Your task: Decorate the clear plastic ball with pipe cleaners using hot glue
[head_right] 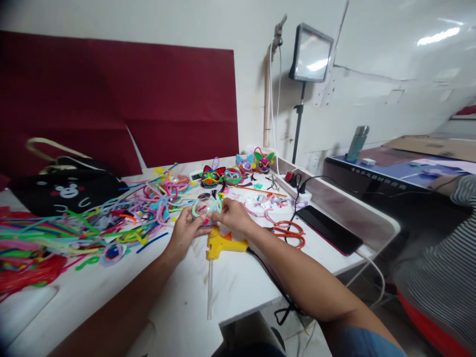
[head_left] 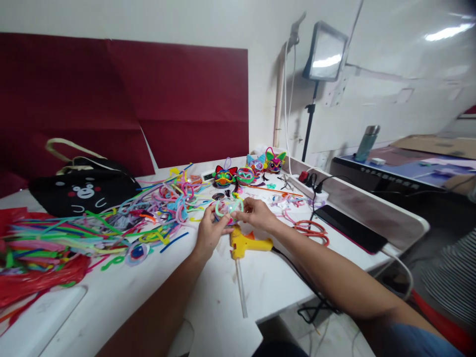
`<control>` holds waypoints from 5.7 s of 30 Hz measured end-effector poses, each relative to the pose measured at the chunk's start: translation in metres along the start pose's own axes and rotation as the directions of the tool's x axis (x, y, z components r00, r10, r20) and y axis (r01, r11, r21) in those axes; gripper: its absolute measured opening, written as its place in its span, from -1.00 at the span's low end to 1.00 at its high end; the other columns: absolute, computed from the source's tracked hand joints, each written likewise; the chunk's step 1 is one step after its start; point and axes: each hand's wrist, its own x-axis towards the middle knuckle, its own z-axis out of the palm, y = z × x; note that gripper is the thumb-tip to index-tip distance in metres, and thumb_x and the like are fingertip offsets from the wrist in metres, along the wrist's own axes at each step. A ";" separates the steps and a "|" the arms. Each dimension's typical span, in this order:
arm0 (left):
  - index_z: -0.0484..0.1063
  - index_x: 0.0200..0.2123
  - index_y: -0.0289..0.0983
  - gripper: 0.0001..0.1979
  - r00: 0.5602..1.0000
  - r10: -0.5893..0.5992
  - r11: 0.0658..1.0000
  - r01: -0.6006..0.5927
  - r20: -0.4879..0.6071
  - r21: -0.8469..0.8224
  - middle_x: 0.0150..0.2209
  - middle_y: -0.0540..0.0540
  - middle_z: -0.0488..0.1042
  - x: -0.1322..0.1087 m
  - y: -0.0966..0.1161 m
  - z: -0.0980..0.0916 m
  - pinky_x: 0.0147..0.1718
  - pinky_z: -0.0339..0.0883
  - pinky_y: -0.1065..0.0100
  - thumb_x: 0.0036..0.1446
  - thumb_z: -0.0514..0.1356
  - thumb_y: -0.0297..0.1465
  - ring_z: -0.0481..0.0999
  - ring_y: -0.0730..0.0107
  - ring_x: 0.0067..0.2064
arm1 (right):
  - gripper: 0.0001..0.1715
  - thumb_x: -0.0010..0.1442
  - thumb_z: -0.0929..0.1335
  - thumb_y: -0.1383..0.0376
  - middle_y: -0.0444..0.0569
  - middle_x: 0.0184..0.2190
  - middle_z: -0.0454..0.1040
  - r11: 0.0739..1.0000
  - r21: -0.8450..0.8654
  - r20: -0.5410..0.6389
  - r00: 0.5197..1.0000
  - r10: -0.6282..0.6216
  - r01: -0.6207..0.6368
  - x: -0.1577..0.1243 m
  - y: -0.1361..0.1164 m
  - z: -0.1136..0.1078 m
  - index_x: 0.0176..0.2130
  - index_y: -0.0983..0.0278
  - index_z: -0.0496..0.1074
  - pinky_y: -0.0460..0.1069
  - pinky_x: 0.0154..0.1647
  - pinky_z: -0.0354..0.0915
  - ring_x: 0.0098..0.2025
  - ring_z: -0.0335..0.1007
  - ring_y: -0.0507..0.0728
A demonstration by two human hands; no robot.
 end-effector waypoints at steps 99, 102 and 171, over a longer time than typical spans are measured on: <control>0.36 -0.41 -0.29 -0.79 0.995 -0.101 0.869 0.081 -0.015 -0.488 -0.35 0.02 0.49 0.005 0.013 -0.009 -0.22 0.54 0.14 -0.10 0.34 -0.44 0.55 0.38 -0.31 | -0.48 0.01 0.35 0.31 0.22 -0.10 0.43 0.539 -0.731 0.499 0.867 0.003 0.419 -0.065 -0.045 -0.002 -0.01 0.44 0.39 0.14 -0.15 0.39 -0.11 0.45 0.33; 0.35 -0.39 -0.29 -0.79 0.995 -0.091 0.867 0.061 -0.037 -0.494 -0.30 0.01 0.50 0.008 0.011 -0.011 -0.21 0.54 0.14 -0.10 0.34 -0.45 0.55 0.39 -0.29 | -0.48 -0.03 0.35 0.31 0.17 -0.13 0.42 0.562 -0.728 0.454 0.890 -0.037 0.394 -0.065 -0.037 0.000 -0.04 0.41 0.38 0.06 -0.29 0.35 -0.20 0.47 0.26; 0.43 -0.09 -0.25 -0.68 0.997 0.015 0.899 0.019 0.075 -0.438 -0.12 -0.12 0.54 0.005 0.005 -0.010 -0.24 0.52 0.20 0.04 0.28 -0.38 0.56 0.23 -0.17 | -0.78 -0.08 0.33 0.36 -0.09 -0.34 0.31 0.939 0.180 0.203 0.923 -0.326 0.292 -0.057 -0.033 -0.042 -0.31 0.28 0.36 -0.05 -0.30 0.17 -0.29 0.27 0.09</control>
